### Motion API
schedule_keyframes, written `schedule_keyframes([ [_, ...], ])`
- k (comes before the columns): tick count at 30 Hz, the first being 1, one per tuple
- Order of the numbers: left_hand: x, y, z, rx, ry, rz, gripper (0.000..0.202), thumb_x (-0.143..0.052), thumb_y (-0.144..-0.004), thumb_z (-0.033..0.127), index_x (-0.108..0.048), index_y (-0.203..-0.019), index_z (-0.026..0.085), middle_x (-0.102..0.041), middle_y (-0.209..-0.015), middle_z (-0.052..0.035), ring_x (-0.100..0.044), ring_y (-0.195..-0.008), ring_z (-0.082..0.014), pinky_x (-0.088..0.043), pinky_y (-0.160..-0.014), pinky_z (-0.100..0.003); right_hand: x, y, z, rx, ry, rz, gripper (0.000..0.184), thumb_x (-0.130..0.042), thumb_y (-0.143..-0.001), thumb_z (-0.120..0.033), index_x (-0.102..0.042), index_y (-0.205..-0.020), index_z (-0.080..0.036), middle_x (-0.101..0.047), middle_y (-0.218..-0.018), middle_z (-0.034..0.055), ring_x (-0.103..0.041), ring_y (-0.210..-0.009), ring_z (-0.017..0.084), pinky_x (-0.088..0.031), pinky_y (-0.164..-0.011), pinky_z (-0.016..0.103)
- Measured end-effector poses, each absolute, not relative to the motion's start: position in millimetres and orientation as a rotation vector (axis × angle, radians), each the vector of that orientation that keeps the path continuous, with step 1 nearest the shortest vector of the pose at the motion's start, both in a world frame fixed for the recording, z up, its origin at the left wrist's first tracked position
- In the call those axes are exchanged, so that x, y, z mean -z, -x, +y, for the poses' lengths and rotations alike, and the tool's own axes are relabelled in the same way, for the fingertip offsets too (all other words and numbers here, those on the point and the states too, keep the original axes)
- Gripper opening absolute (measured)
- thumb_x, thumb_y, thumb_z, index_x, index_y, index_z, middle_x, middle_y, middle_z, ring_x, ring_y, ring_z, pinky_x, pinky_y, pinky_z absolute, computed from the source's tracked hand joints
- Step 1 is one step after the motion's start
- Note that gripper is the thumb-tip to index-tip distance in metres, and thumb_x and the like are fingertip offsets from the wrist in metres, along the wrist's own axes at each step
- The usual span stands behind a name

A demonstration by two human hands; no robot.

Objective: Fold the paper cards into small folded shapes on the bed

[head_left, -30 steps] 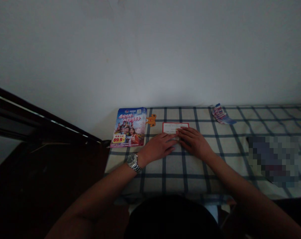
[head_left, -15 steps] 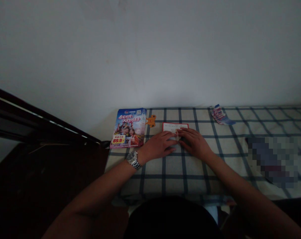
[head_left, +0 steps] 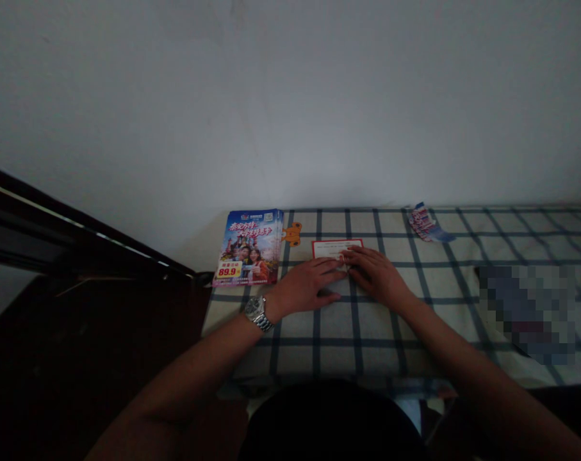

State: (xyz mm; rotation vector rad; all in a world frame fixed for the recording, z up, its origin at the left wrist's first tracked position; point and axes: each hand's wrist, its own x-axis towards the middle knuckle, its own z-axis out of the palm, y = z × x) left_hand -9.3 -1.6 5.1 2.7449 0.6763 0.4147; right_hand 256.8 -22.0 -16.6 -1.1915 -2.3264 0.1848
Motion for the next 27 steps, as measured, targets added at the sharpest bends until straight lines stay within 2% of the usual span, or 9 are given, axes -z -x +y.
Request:
schedule_keyframes([
  [6, -8.0, 9.0, -8.8, -0.419, -2.762, 0.735, 0.055, -0.063, -0.100, 0.053, -0.055, -0.147, 0.026, -0.046, -0.162, -0.0093, -0.043, -0.149, -0.0262, -0.038, -0.125, -0.042, 15.5, -255.8, -19.7, -0.182, 1.194, -2.323, 0.032, -0.056, -0.103, -0.026, -0.063, -0.135, -0.026, -0.068, -0.142, 0.0093, -0.059, -0.138, 0.029, -0.051, -0.112, 0.054],
  [12, -9.7, 8.1, -11.9, -0.439, -2.779, 0.756, 0.059, -0.063, -0.097, 0.061, -0.056, -0.146, 0.029, -0.048, -0.160, -0.0074, -0.041, -0.150, -0.0291, -0.041, -0.123, -0.048, 15.1, -255.8, -16.3, -0.208, 1.164, -2.326, 0.032, -0.059, -0.101, -0.024, -0.066, -0.132, -0.026, -0.072, -0.136, 0.0090, -0.060, -0.137, 0.029, -0.051, -0.112, 0.054],
  [27, -5.4, 13.1, -8.5, -0.424, -2.793, 0.711, 0.060, -0.063, -0.097, 0.062, -0.057, -0.146, 0.028, -0.044, -0.164, -0.0085, -0.040, -0.152, -0.0279, -0.039, -0.124, -0.046, 19.8, -255.4, -17.1, -0.159, 1.121, -2.332, 0.025, -0.059, -0.102, -0.022, -0.067, -0.125, -0.025, -0.071, -0.137, 0.0085, -0.059, -0.138, 0.029, -0.050, -0.115, 0.054],
])
